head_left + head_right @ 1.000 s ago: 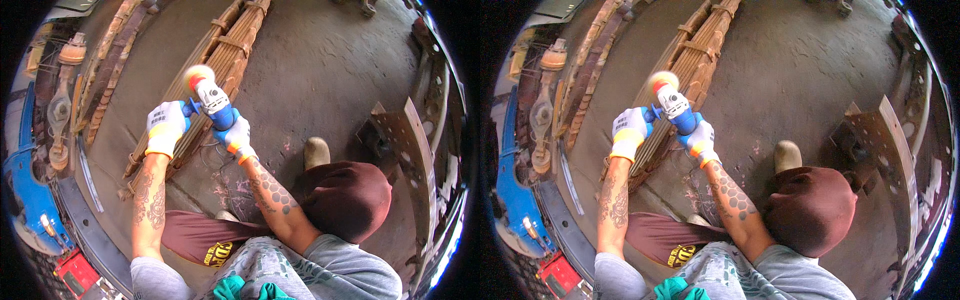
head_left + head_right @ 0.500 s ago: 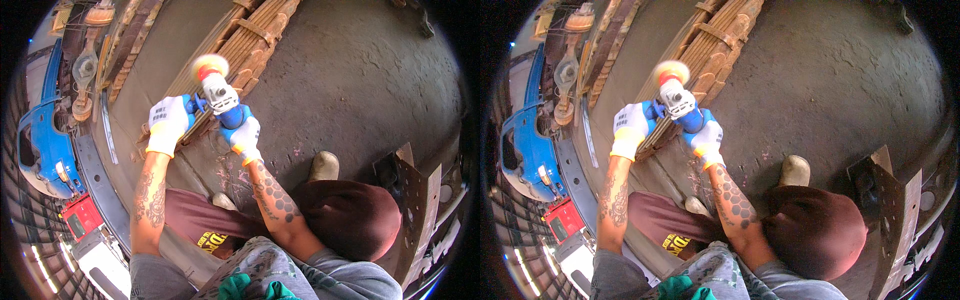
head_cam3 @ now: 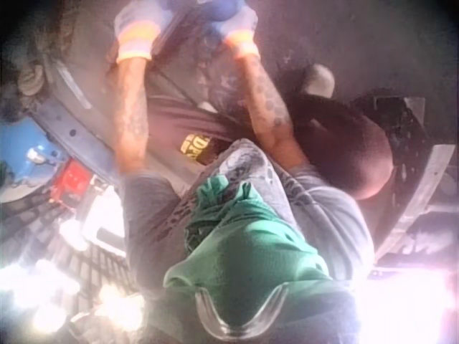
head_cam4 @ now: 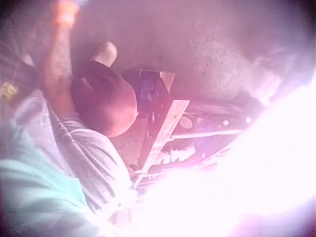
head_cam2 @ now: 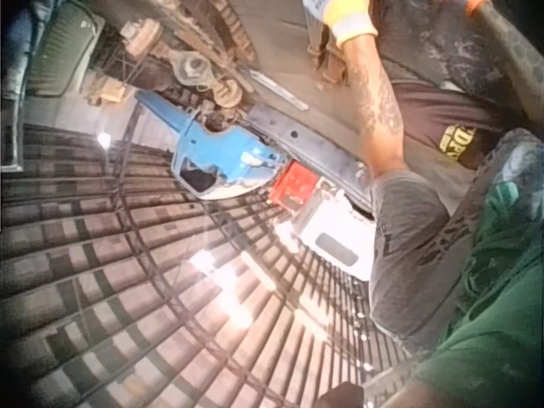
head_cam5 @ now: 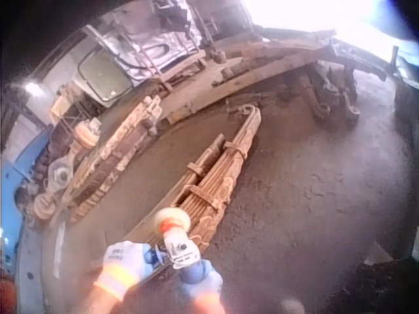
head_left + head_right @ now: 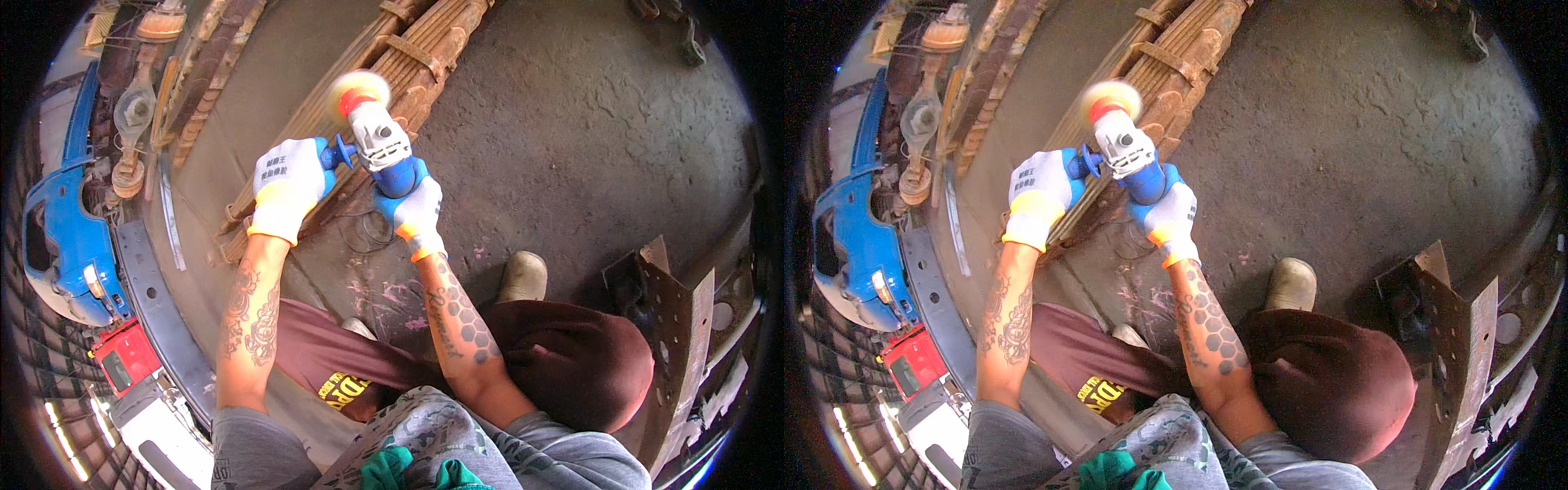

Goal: The person sits on the floor and uses an angle grinder with a wire brush to clean a bundle of metal rods. They hold the tool with both hands and move it along the rods to remove rust or debris.

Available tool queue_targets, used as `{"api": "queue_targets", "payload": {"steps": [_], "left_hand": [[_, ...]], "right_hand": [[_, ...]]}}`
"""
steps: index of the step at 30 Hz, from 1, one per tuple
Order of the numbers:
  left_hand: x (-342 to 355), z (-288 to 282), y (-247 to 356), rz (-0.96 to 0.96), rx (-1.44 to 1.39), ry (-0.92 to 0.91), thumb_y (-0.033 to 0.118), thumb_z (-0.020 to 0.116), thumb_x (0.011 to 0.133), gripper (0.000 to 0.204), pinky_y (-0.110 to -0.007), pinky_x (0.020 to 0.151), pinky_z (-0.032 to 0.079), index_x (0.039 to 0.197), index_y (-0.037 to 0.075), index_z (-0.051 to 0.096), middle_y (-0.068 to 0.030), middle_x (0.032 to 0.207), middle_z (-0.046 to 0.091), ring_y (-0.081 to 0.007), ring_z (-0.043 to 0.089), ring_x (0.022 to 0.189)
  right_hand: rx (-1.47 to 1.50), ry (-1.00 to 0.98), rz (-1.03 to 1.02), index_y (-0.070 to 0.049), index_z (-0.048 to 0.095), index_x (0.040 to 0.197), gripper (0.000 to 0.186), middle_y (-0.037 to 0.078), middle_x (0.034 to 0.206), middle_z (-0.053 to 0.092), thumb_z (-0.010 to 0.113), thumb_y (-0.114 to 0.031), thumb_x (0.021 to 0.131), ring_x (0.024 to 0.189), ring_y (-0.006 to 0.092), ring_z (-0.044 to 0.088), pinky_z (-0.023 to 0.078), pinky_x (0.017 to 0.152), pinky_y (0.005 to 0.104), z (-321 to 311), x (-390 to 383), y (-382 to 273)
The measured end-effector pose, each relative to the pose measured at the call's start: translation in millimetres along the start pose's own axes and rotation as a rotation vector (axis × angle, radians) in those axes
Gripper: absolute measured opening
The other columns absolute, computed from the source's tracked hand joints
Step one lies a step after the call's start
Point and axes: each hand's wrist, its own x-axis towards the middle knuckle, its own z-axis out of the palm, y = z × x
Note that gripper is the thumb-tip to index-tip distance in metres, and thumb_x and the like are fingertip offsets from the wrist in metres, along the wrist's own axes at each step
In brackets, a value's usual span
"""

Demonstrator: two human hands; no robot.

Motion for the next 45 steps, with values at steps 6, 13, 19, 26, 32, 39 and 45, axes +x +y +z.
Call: {"api": "queue_targets", "payload": {"steps": [6, 13, 19, 26, 32, 39, 45], "left_hand": [[8.0, -9.9, 8.8, 0.003, -0.010, -0.023, 0.031, 0.066, 0.092, 0.021, -0.054, 0.087, 0.060, 0.096, 0.016, 0.080, -0.0208, 0.099, 0.078, -0.0447, 0.075, 0.096], [-3.2, 7.2, -6.1, -0.030, -0.017, -0.037, 0.035, 0.068, 0.093, 0.023, -0.055, 0.086, 0.060, 0.096, 0.016, 0.080, -0.0216, 0.098, 0.078, -0.0453, 0.075, 0.096], [-27.1, 27.1, -30.1, -0.033, -0.043, -0.043, 0.027, 0.070, 0.089, 0.016, -0.056, 0.083, 0.060, 0.094, 0.014, 0.077, -0.0209, 0.094, 0.077, -0.0434, 0.075, 0.092], [-44.1, 59.2, -60.3, -0.044, -0.025, -0.085, 0.028, 0.071, 0.088, 0.017, -0.056, 0.081, 0.059, 0.094, 0.014, 0.077, -0.0212, 0.093, 0.077, -0.0435, 0.075, 0.091], [-61.0, 96.4, -90.1, -0.095, -0.057, -0.094, 0.030, 0.072, 0.089, 0.019, -0.056, 0.081, 0.060, 0.096, 0.013, 0.077, -0.0219, 0.094, 0.077, -0.0435, 0.075, 0.091], [-84.7, 131.9, -124.1, -0.147, -0.090, -0.138, 0.031, 0.074, 0.089, 0.023, -0.055, 0.083, 0.060, 0.100, 0.012, 0.078, -0.0240, 0.097, 0.077, -0.0442, 0.075, 0.094], [-103.3, 161.2, -159.5, -0.181, -0.100, -0.111, 0.033, 0.077, 0.087, 0.025, -0.056, 0.084, 0.060, 0.106, 0.017, 0.080, -0.0227, 0.098, 0.077, -0.0453, 0.074, 0.092]], "right_hand": [[-0.026, 0.023, 0.002, -0.005, 0.071, 0.118, 0.055, 0.019, 0.100, 0.081, 0.092, -0.027, 0.071, 0.089, 0.0289, 0.081, 0.063, 0.082, 0.0410, -3.6, 11.7, 4.2], [-0.015, 0.008, 0.016, -0.010, 0.071, 0.116, 0.052, 0.020, 0.099, 0.080, 0.090, -0.027, 0.071, 0.090, 0.0368, 0.079, 0.062, 0.083, 0.0448, 3.9, -4.6, 2.5], [0.011, -0.027, 0.029, -0.011, 0.071, 0.116, 0.051, 0.020, 0.102, 0.079, 0.088, -0.027, 0.071, 0.094, 0.0394, 0.078, 0.061, 0.085, 0.0451, 25.6, -32.9, 9.6], [0.035, -0.068, 0.032, -0.012, 0.070, 0.118, 0.056, 0.020, 0.103, 0.078, 0.090, -0.032, 0.070, 0.095, 0.0409, 0.077, 0.061, 0.085, 0.0470, 61.0, -58.0, 32.1], [0.008, -0.144, 0.015, -0.012, 0.069, 0.116, 0.051, 0.019, 0.104, 0.078, 0.089, -0.031, 0.073, 0.095, 0.0410, 0.076, 0.060, 0.086, 0.0473, 87.4, -74.3, 46.4], [-0.053, -0.194, -0.056, -0.009, 0.067, 0.123, 0.061, 0.019, 0.103, 0.078, 0.092, -0.026, 0.070, 0.093, 0.0365, 0.078, 0.061, 0.084, 0.0442, 129.0, -94.7, 77.5], [-0.038, -0.245, -0.056, -0.011, 0.069, 0.116, 0.050, 0.022, 0.108, 0.076, 0.087, -0.028, 0.073, 0.100, 0.0444, 0.073, 0.059, 0.087, 0.0487, 154.8, -111.2, 77.8]]}}
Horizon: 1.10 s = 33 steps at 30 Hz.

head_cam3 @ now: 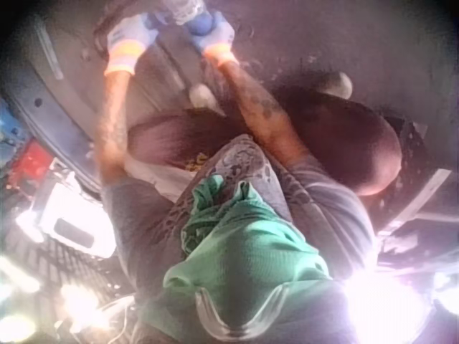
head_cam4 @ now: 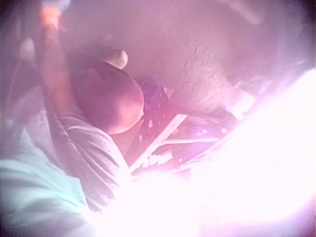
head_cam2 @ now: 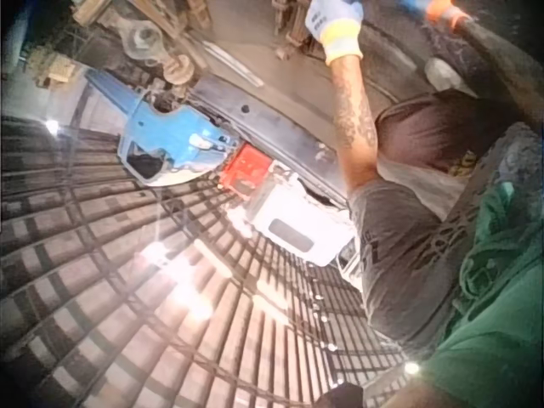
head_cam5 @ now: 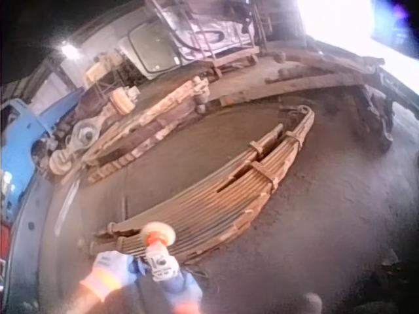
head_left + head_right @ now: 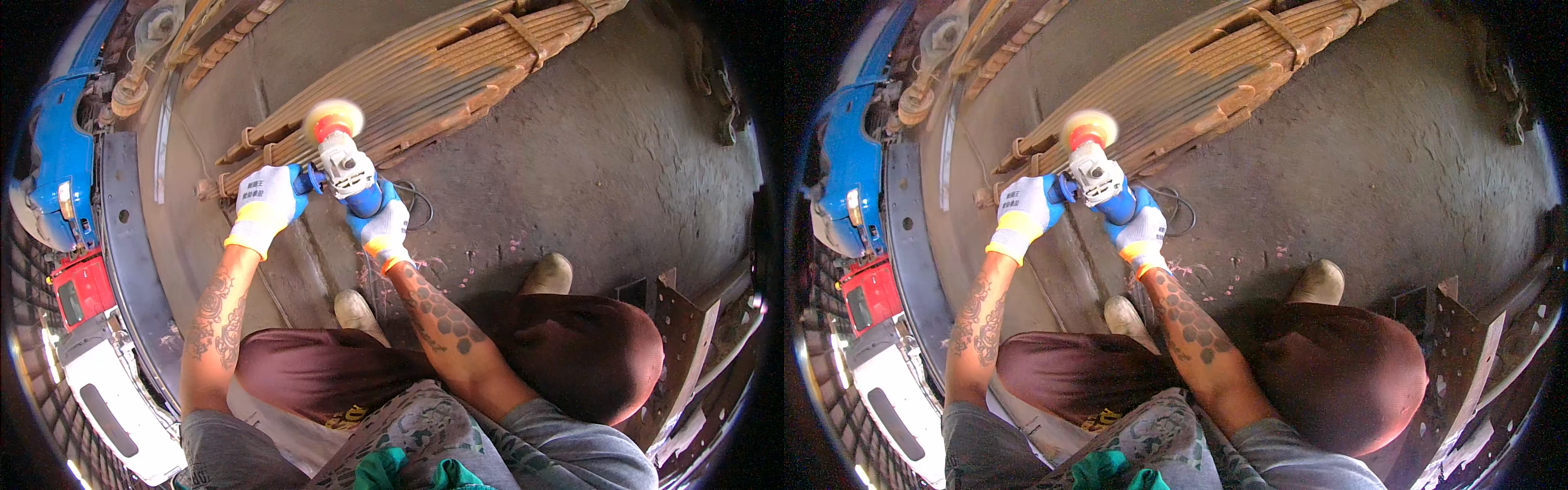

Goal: The person sits on the floor and uses an angle grinder with a wire brush to clean a bundle of metal rods. They hold the tool with both hands and move it along the rods to remove rust or debris.

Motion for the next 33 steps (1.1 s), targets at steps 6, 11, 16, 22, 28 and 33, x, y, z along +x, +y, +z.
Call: {"api": "queue_targets", "payload": {"steps": [6, 11, 16, 22, 28, 33], "left_hand": [[-3.5, -4.7, -5.7, 0.026, 0.011, 0.028, 0.032, 0.075, 0.088, 0.023, -0.055, 0.085, 0.060, 0.103, 0.016, 0.081, -0.0218, 0.097, 0.077, -0.0442, 0.075, 0.092], [7.4, -35.2, 34.7, 0.151, 0.037, 0.084, 0.027, 0.075, 0.088, 0.016, -0.053, 0.082, 0.061, 0.095, 0.014, 0.079, -0.0199, 0.092, 0.078, -0.0413, 0.077, 0.091], [17.0, -55.6, 82.4, 0.256, 0.052, 0.107, 0.028, 0.074, 0.089, 0.015, -0.054, 0.079, 0.060, 0.093, 0.014, 0.078, -0.0201, 0.089, 0.077, -0.0416, 0.076, 0.089], [15.6, -68.4, 108.5, 0.184, 0.010, 0.094, 0.030, 0.072, 0.091, 0.019, -0.055, 0.082, 0.060, 0.095, 0.013, 0.079, -0.0225, 0.093, 0.077, -0.0444, 0.075, 0.091], [4.5, -68.6, 100.6, 0.119, 0.035, 0.057, 0.033, 0.070, 0.095, 0.023, -0.056, 0.081, 0.059, 0.096, 0.012, 0.079, -0.0223, 0.094, 0.077, -0.0448, 0.075, 0.092], [7.0, -65.2, 89.6, 0.034, 0.010, 0.034, 0.030, 0.069, 0.093, 0.023, -0.056, 0.084, 0.059, 0.094, 0.010, 0.079, -0.0234, 0.096, 0.077, -0.0460, 0.074, 0.094]], "right_hand": [[0.027, 0.057, -0.002, -0.009, 0.068, 0.119, 0.058, 0.021, 0.108, 0.077, 0.090, -0.031, 0.070, 0.100, 0.0410, 0.075, 0.060, 0.089, 0.0478, 12.4, -4.4, 1.7], [0.078, 0.134, -0.008, -0.006, 0.068, 0.117, 0.054, 0.013, 0.099, 0.079, 0.092, -0.023, 0.073, 0.086, 0.0222, 0.076, 0.061, 0.082, 0.0373, -20.0, 9.5, -2.6], [0.192, 0.273, -0.013, -0.008, 0.068, 0.120, 0.058, 0.014, 0.098, 0.080, 0.094, -0.028, 0.072, 0.088, 0.0238, 0.078, 0.061, 0.083, 0.0391, -62.3, 14.0, -11.7], [0.048, 0.212, -0.006, -0.009, 0.069, 0.117, 0.057, 0.021, 0.096, 0.079, 0.091, -0.029, 0.069, 0.088, 0.0390, 0.078, 0.062, 0.082, 0.0449, -97.5, 24.9, -5.2], [-0.024, 0.082, 0.055, -0.010, 0.069, 0.110, 0.050, 0.022, 0.096, 0.078, 0.088, -0.030, 0.069, 0.089, 0.0419, 0.077, 0.061, 0.082, 0.0469, -99.7, 18.1, -25.2], [-0.010, -0.006, 0.034, -0.010, 0.070, 0.114, 0.049, 0.021, 0.097, 0.079, 0.085, -0.029, 0.071, 0.090, 0.0413, 0.077, 0.061, 0.083, 0.0472, -95.7, 27.1, -31.1]]}}
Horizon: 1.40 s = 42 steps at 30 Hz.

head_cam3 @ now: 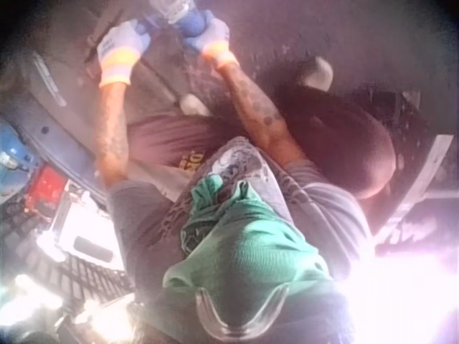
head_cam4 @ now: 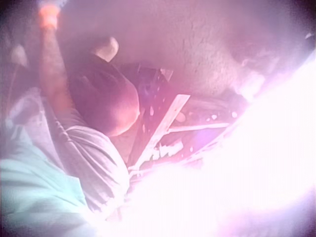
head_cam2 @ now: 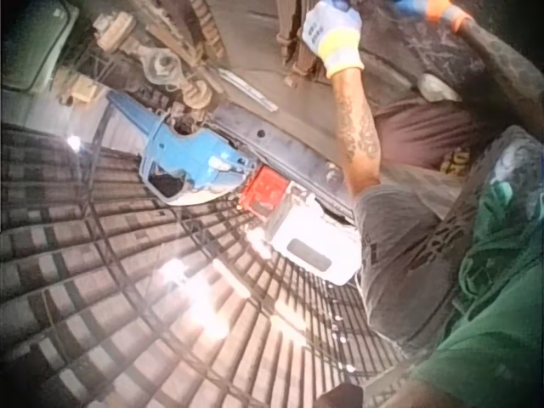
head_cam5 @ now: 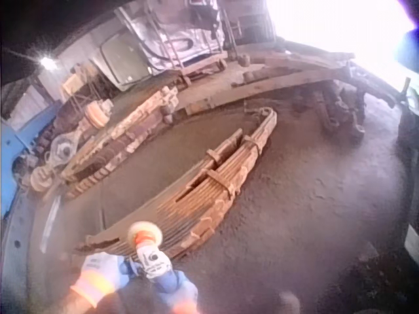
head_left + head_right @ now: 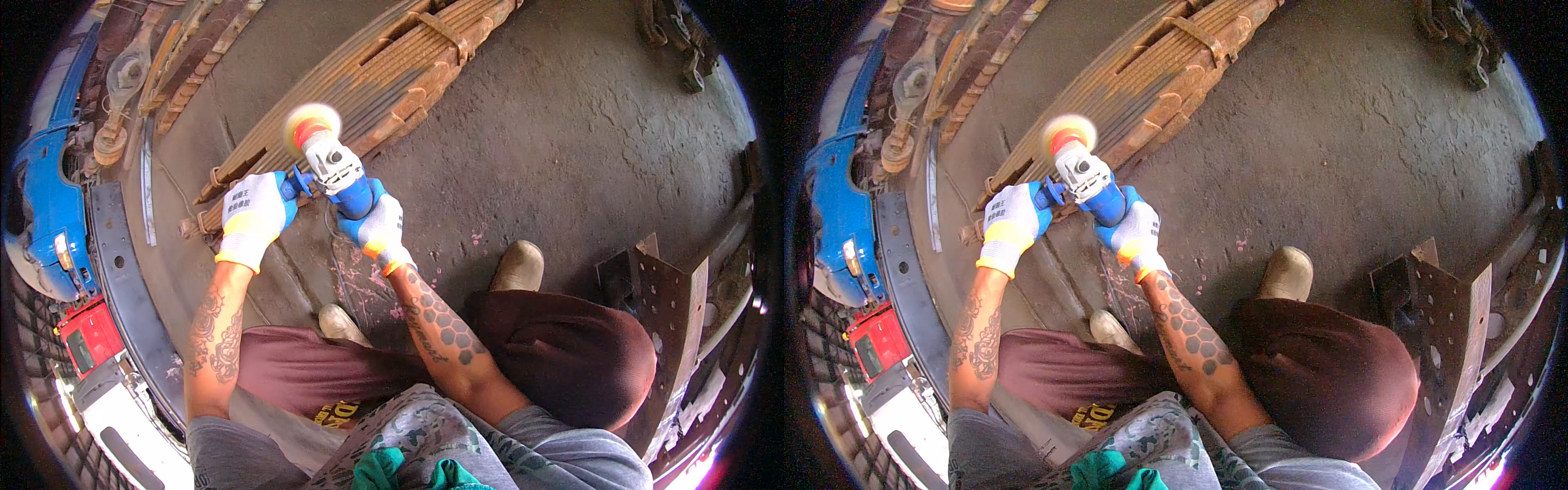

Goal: The person sits on the floor and uses an angle grinder with a wire brush to clean a bundle of metal rods. They hold the tool with both hands and move it along the rods to remove rust or debris.

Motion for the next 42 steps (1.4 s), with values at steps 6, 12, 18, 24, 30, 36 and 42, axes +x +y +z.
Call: {"api": "queue_targets", "payload": {"steps": [6, 12, 18, 24, 30, 36, 42], "left_hand": [[21.4, -24.2, 19.0, -0.007, -0.010, 0.014, 0.032, 0.069, 0.094, 0.024, -0.055, 0.087, 0.060, 0.099, 0.012, 0.081, -0.0230, 0.099, 0.078, -0.0443, 0.075, 0.097], [50.8, -39.8, 35.2, 0.025, 0.035, 0.021, 0.034, 0.067, 0.096, 0.027, -0.053, 0.089, 0.060, 0.102, 0.014, 0.083, -0.0220, 0.103, 0.078, -0.0432, 0.076, 0.099], [69.9, -39.0, 46.0, 0.076, 0.020, 0.044, 0.034, 0.066, 0.096, 0.026, -0.053, 0.090, 0.060, 0.102, 0.015, 0.083, -0.0211, 0.103, 0.078, -0.0431, 0.076, 0.099], [92.4, -49.2, 64.3, 0.128, 0.044, 0.017, 0.034, 0.066, 0.096, 0.025, -0.053, 0.090, 0.060, 0.102, 0.016, 0.083, -0.0212, 0.106, 0.078, -0.0423, 0.076, 0.101], [94.5, -63.7, 75.7, 0.125, 0.063, -0.006, 0.029, 0.068, 0.094, 0.021, -0.051, 0.091, 0.060, 0.104, 0.017, 0.083, -0.0194, 0.106, 0.079, -0.0404, 0.076, 0.101], [86.7, -54.6, 65.4, 0.115, 0.037, 0.003, 0.028, 0.069, 0.093, 0.021, -0.051, 0.090, 0.060, 0.103, 0.016, 0.083, -0.0195, 0.105, 0.079, -0.0406, 0.076, 0.100], [67.6, -17.4, 13.4, 0.076, -0.005, -0.001, 0.028, 0.069, 0.093, 0.022, -0.053, 0.088, 0.060, 0.103, 0.013, 0.082, -0.0222, 0.101, 0.078, -0.0430, 0.076, 0.098]], "right_hand": [[0.006, 0.040, 0.002, -0.009, 0.070, 0.110, 0.048, 0.022, 0.097, 0.079, 0.086, -0.029, 0.070, 0.090, 0.0417, 0.078, 0.061, 0.083, 0.0479, -19.5, 23.2, -15.7], [-0.015, 0.075, -0.005, -0.009, 0.069, 0.109, 0.048, 0.022, 0.097, 0.079, 0.087, -0.027, 0.069, 0.090, 0.0425, 0.077, 0.061, 0.083, 0.0482, -29.9, 52.6, -16.3], [0.014, 0.146, 0.001, -0.010, 0.070, 0.110, 0.047, 0.022, 0.098, 0.079, 0.088, -0.028, 0.071, 0.091, 0.0417, 0.078, 0.061, 0.083, 0.0472, -38.2, 63.7, -15.9], [0.015, 0.236, 0.006, -0.009, 0.071, 0.114, 0.049, 0.022, 0.099, 0.080, 0.089, -0.027, 0.071, 0.092, 0.0400, 0.079, 0.062, 0.084, 0.0469, -48.5, 79.9, -13.7], [0.049, 0.244, -0.046, -0.008, 0.070, 0.112, 0.050, 0.022, 0.097, 0.080, 0.090, -0.028, 0.070, 0.091, 0.0400, 0.079, 0.062, 0.082, 0.0462, -55.7, 88.4, -12.6], [0.030, 0.260, -0.039, -0.009, 0.068, 0.107, 0.048, 0.022, 0.093, 0.079, 0.091, -0.029, 0.069, 0.088, 0.0410, 0.079, 0.061, 0.079, 0.0467, -43.1, 82.3, -7.3], [-0.039, 0.160, -0.017, -0.009, 0.069, 0.109, 0.045, 0.021, 0.094, 0.078, 0.087, -0.028, 0.072, 0.089, 0.0425, 0.077, 0.061, 0.081, 0.0477, -9.0, 57.0, -7.3]]}}
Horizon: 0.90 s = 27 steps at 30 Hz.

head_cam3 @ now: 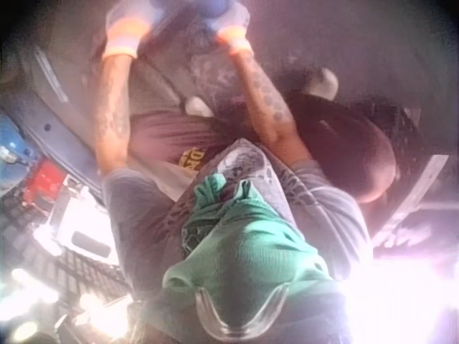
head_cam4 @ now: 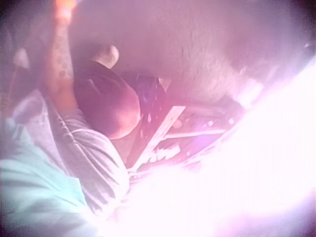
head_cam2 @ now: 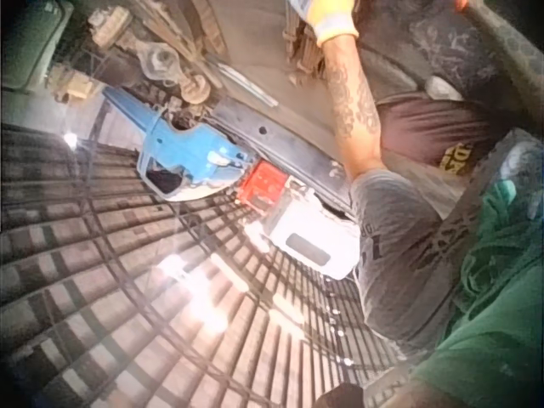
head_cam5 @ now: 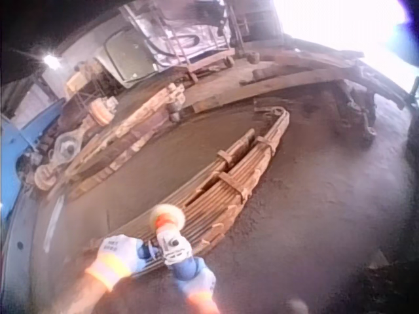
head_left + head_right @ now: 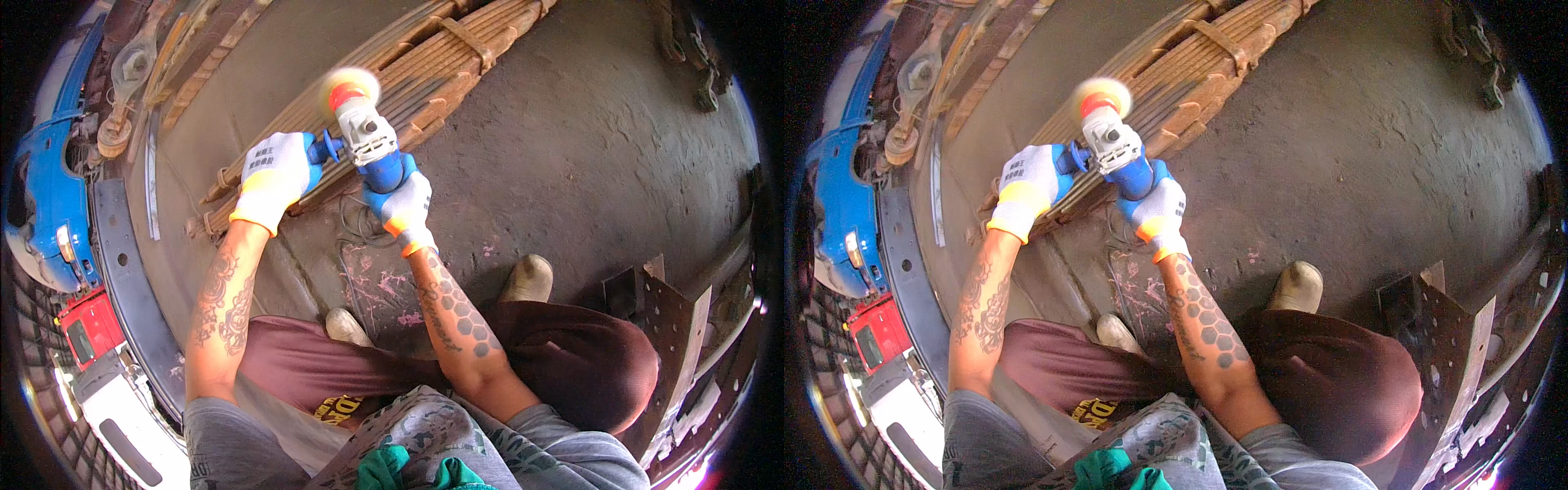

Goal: The person sits on the floor and uses an angle grinder with a wire brush to clean a bundle of metal rods. They hold the tool with both hands and move it along the rods to remove rust or debris.

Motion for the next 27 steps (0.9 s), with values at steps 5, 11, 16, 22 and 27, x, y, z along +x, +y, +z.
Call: {"api": "queue_targets", "payload": {"steps": [5, 11, 16, 22, 27], "left_hand": [[-22.1, 22.5, -33.5, -0.034, -0.048, 0.008, 0.031, 0.070, 0.093, 0.025, -0.055, 0.089, 0.060, 0.104, 0.012, 0.082, -0.0242, 0.101, 0.077, -0.0450, 0.075, 0.097], [-30.0, 32.0, -40.9, -0.070, -0.068, 0.017, 0.030, 0.071, 0.092, 0.023, -0.055, 0.089, 0.060, 0.103, 0.012, 0.082, -0.0234, 0.102, 0.077, -0.0447, 0.075, 0.099], [-7.6, 15.3, -15.9, 0.021, -0.030, 0.050, 0.026, 0.073, 0.090, 0.019, -0.053, 0.089, 0.060, 0.100, 0.012, 0.081, -0.0219, 0.101, 0.078, -0.0427, 0.076, 0.099], [16.7, -21.1, 25.9, 0.072, 0.030, 0.039, 0.025, 0.072, 0.089, 0.018, -0.051, 0.091, 0.061, 0.101, 0.015, 0.082, -0.0196, 0.103, 0.080, -0.0407, 0.077, 0.100], [26.5, -34.8, 45.1, 0.105, 0.036, 0.032, 0.024, 0.072, 0.089, 0.018, -0.051, 0.092, 0.061, 0.102, 0.015, 0.082, -0.0201, 0.104, 0.080, -0.0402, 0.077, 0.101]], "right_hand": [[-0.006, -0.083, -0.018, -0.009, 0.069, 0.115, 0.048, 0.021, 0.100, 0.079, 0.087, -0.026, 0.073, 0.092, 0.0403, 0.078, 0.061, 0.084, 0.0460, 19.3, -22.2, -3.2], [-0.042, -0.035, -0.093, -0.008, 0.069, 0.113, 0.050, 0.019, 0.096, 0.080, 0.091, -0.028, 0.072, 0.087, 0.0376, 0.079, 0.062, 0.080, 0.0446, 29.1, -29.8, 3.7], [-0.010, -0.016, -0.010, -0.010, 0.069, 0.113, 0.051, 0.020, 0.098, 0.079, 0.089, -0.026, 0.069, 0.091, 0.0405, 0.078, 0.061, 0.083, 0.0464, 8.0, -11.8, 0.5], [-0.016, 0.136, -0.033, -0.007, 0.071, 0.108, 0.049, 0.016, 0.094, 0.081, 0.092, -0.026, 0.069, 0.083, 0.0286, 0.079, 0.062, 0.080, 0.0412, -16.0, 14.1, -0.4], [0.022, 0.177, -0.035, -0.006, 0.072, 0.115, 0.054, 0.015, 0.097, 0.081, 0.093, -0.026, 0.069, 0.084, 0.0257, 0.079, 0.062, 0.081, 0.0400, -27.5, 24.2, 2.5]]}}
